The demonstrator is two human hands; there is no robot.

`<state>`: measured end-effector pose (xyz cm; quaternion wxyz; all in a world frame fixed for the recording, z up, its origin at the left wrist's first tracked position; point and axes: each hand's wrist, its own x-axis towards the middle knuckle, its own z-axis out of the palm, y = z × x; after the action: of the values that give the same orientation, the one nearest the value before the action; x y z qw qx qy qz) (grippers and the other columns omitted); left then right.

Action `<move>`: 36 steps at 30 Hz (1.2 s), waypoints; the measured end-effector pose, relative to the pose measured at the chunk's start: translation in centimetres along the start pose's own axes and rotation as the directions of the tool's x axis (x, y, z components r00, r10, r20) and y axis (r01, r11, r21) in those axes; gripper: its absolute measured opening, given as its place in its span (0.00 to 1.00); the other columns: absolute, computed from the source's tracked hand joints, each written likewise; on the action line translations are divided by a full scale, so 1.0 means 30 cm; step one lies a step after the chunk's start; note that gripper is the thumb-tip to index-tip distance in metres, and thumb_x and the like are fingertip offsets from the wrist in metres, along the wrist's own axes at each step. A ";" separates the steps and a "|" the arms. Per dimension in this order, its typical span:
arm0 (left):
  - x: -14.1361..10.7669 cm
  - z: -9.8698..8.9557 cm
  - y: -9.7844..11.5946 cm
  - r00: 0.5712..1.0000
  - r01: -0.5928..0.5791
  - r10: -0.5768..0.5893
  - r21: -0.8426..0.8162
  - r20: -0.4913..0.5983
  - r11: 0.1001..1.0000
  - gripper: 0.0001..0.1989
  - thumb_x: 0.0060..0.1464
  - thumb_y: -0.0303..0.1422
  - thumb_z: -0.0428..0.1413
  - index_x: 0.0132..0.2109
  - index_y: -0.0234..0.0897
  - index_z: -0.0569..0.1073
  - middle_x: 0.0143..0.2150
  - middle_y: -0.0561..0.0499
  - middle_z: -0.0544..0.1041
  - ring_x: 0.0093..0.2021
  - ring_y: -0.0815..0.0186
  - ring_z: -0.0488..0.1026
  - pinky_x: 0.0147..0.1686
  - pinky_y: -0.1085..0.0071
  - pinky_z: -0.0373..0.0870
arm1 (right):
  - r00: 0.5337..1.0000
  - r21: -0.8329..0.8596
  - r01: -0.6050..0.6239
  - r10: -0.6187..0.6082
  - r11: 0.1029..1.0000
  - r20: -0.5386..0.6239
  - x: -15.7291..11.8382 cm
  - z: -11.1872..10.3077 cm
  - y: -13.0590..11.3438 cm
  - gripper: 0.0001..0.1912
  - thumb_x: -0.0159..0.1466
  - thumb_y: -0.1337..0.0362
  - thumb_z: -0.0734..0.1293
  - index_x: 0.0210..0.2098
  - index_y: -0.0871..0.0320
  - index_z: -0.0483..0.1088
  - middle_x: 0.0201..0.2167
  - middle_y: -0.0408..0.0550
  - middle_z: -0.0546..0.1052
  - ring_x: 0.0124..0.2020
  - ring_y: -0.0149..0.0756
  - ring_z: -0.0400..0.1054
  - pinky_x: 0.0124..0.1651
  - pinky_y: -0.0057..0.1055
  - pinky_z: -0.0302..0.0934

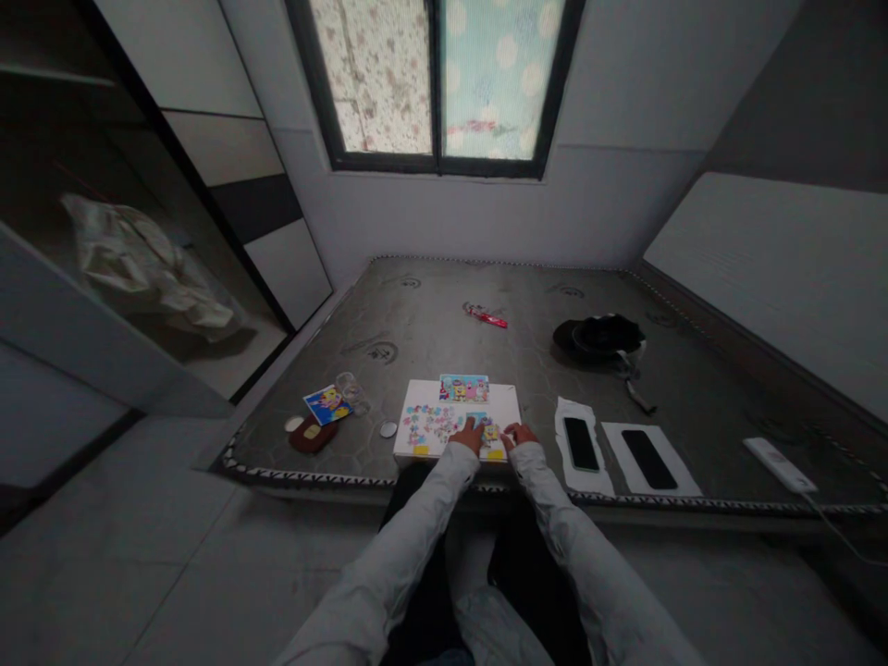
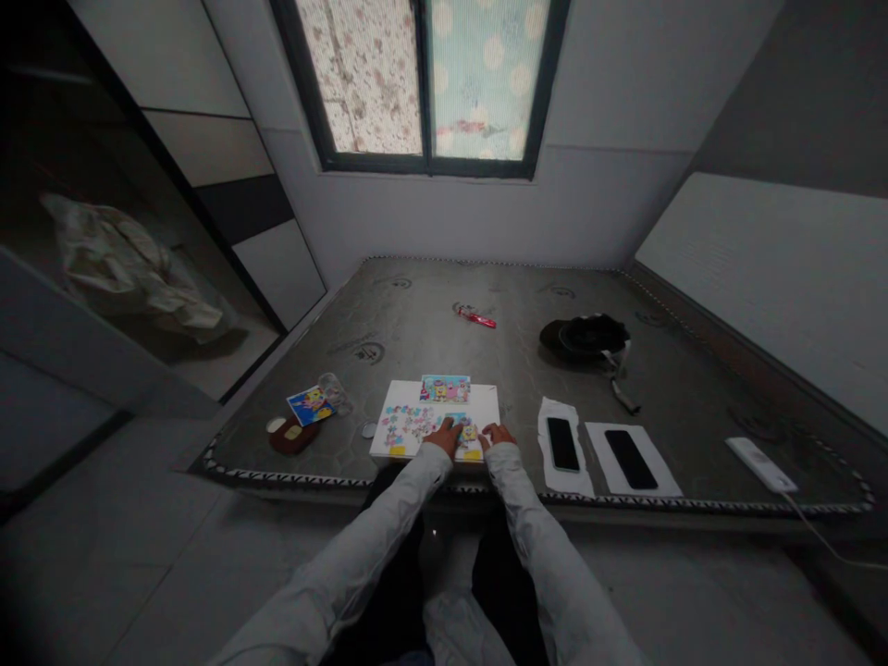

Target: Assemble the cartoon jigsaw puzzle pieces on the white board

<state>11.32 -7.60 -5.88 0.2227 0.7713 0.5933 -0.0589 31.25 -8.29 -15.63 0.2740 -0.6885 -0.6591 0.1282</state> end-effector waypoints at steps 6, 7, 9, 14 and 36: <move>-0.013 -0.003 0.018 1.000 0.002 -0.002 -0.002 -0.008 1.000 0.29 0.71 0.43 0.59 0.74 0.42 0.66 0.72 0.39 0.70 0.61 0.52 0.77 0.58 0.48 0.80 | 1.000 0.037 -0.022 0.023 0.999 -0.003 -0.027 0.021 -0.009 0.12 0.66 0.56 0.67 0.45 0.55 0.77 0.40 0.52 0.80 0.41 0.42 0.73 0.48 0.36 0.64; -0.016 -0.002 0.021 1.000 0.006 -0.006 -0.003 -0.010 1.000 0.29 0.71 0.43 0.60 0.73 0.42 0.67 0.71 0.39 0.71 0.61 0.52 0.77 0.58 0.48 0.80 | 1.000 0.040 -0.028 0.028 0.999 -0.003 -0.028 0.025 -0.012 0.13 0.65 0.57 0.68 0.46 0.55 0.77 0.40 0.51 0.79 0.41 0.42 0.73 0.47 0.36 0.64; -0.022 0.001 0.023 1.000 0.009 -0.009 -0.003 -0.014 1.000 0.29 0.71 0.42 0.59 0.74 0.42 0.66 0.72 0.39 0.70 0.61 0.52 0.77 0.58 0.48 0.80 | 0.999 0.044 -0.038 0.038 0.998 -0.004 -0.031 0.031 -0.017 0.14 0.64 0.57 0.68 0.46 0.54 0.77 0.39 0.50 0.79 0.39 0.41 0.72 0.46 0.35 0.64; -0.042 -0.007 0.020 0.999 0.000 -0.001 -0.012 -0.038 1.000 0.29 0.72 0.32 0.52 0.76 0.49 0.64 0.80 0.39 0.60 0.61 0.51 0.81 0.59 0.53 0.79 | 0.998 0.051 -0.047 0.049 0.998 -0.026 -0.036 0.039 -0.029 0.14 0.64 0.56 0.68 0.45 0.55 0.78 0.35 0.47 0.77 0.37 0.39 0.70 0.45 0.34 0.62; -0.318 0.138 -0.263 0.956 0.248 -0.255 -0.069 -0.143 0.966 0.24 0.76 0.43 0.46 0.44 0.43 0.86 0.46 0.44 0.88 0.48 0.58 0.84 0.45 0.68 0.73 | 0.991 -0.098 -0.095 0.084 0.991 -0.108 -0.452 0.036 0.161 0.29 0.72 0.41 0.54 0.25 0.49 0.69 0.25 0.55 0.78 0.30 0.49 0.73 0.42 0.47 0.61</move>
<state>1.85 -16.24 -8.34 0.1872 0.6859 0.7031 -0.0131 33.38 -21.22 -21.65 0.2659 -0.7364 -0.6182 0.0700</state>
